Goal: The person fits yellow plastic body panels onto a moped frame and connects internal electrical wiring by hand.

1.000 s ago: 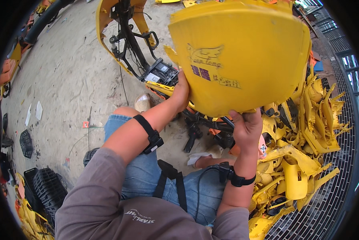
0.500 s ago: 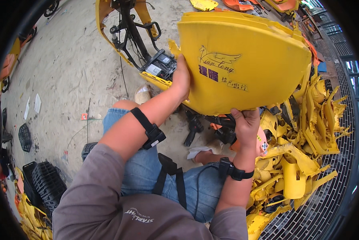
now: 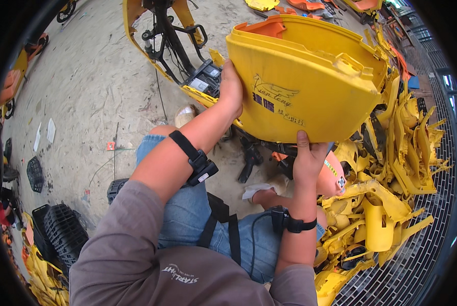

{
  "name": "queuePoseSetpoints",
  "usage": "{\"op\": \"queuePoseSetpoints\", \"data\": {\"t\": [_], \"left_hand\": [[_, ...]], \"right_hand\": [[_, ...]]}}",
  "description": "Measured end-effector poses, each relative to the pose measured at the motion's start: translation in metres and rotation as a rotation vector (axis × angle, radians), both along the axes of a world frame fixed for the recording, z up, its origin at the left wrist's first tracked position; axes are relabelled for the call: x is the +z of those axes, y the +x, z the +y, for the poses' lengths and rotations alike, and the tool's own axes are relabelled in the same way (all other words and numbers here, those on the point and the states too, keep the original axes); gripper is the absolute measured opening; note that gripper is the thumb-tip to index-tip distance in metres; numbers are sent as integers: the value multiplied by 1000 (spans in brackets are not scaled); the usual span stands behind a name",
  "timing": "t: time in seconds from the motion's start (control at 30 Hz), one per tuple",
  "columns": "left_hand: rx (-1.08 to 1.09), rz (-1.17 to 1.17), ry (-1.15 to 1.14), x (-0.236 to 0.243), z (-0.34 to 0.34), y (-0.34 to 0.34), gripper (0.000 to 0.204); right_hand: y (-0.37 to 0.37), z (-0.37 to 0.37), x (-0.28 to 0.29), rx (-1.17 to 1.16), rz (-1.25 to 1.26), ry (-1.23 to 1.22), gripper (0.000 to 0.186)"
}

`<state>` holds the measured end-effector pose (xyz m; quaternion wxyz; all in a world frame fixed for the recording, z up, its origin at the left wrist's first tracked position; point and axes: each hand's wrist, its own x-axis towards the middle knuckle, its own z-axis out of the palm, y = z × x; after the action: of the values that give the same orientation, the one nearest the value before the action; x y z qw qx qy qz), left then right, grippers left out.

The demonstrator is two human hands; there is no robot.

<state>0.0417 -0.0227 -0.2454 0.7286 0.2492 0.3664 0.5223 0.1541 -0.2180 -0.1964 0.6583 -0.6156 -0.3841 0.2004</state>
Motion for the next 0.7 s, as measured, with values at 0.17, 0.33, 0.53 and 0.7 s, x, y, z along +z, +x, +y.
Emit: {"op": "queuePoseSetpoints", "data": {"t": [0.17,0.33,0.53,0.7], "left_hand": [[15,171,-44,-16,4,7,71],[33,224,-16,-16,7,9,72],[100,353,181,-20,17,-2,69],[149,365,218,-1,24,-6,68]], "right_hand": [[16,-2,-20,34,171,75,44],[15,5,-11,75,261,113,36],[21,6,-19,106,200,47,32],[9,4,-13,-4,24,-76,29]]}}
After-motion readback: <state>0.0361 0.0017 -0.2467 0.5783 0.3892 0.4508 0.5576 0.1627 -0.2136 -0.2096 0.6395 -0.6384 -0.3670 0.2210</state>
